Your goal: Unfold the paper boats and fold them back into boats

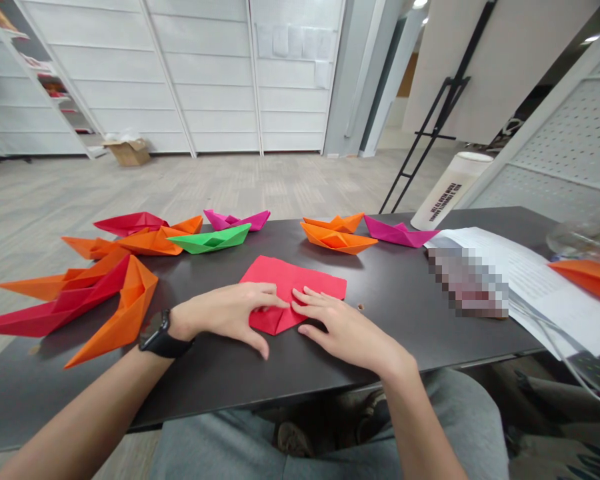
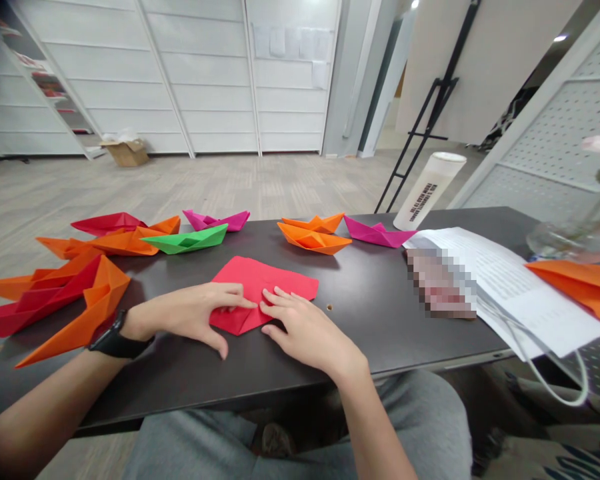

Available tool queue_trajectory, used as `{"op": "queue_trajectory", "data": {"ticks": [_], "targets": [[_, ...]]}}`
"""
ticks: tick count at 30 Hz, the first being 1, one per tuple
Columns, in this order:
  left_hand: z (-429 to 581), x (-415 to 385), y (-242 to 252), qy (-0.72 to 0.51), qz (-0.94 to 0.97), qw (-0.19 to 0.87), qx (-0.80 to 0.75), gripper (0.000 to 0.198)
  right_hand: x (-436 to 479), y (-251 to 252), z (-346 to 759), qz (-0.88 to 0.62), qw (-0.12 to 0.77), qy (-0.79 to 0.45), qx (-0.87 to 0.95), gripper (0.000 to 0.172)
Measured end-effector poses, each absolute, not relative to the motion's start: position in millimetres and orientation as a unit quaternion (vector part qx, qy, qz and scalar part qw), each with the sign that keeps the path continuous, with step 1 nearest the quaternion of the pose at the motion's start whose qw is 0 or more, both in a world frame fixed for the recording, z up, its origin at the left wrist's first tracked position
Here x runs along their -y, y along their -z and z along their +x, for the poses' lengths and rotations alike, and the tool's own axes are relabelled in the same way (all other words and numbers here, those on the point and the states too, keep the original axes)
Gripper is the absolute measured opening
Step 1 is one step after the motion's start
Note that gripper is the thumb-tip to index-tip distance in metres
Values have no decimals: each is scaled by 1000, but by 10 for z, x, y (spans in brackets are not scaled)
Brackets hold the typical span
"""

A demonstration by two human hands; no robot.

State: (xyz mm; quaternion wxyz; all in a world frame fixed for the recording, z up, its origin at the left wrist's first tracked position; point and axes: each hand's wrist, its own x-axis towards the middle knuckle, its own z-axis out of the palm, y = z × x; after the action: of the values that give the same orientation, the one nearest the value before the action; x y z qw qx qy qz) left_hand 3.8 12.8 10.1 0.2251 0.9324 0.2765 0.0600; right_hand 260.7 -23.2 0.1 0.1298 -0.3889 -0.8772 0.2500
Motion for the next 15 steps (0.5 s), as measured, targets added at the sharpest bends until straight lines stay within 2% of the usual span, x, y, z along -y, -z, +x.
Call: {"op": "queue_trajectory", "data": {"ticks": [2,7,13,15], "targets": [[-150,-205,-144,-55,933,234,-268,87,174,10,2652,-390,129,-259,874,38],[-384,-296,-230,-4,918,275,-285,54,128,-19,2755,-388,139,-274,869,29],[-292,-284,-261,-55,915,272,-292,46,113,10,2793,-393,159,-282,860,26],[-271,-298,-263,-89,916,267,-287,36,109,23,2793,-395,163,-278,860,25]]}}
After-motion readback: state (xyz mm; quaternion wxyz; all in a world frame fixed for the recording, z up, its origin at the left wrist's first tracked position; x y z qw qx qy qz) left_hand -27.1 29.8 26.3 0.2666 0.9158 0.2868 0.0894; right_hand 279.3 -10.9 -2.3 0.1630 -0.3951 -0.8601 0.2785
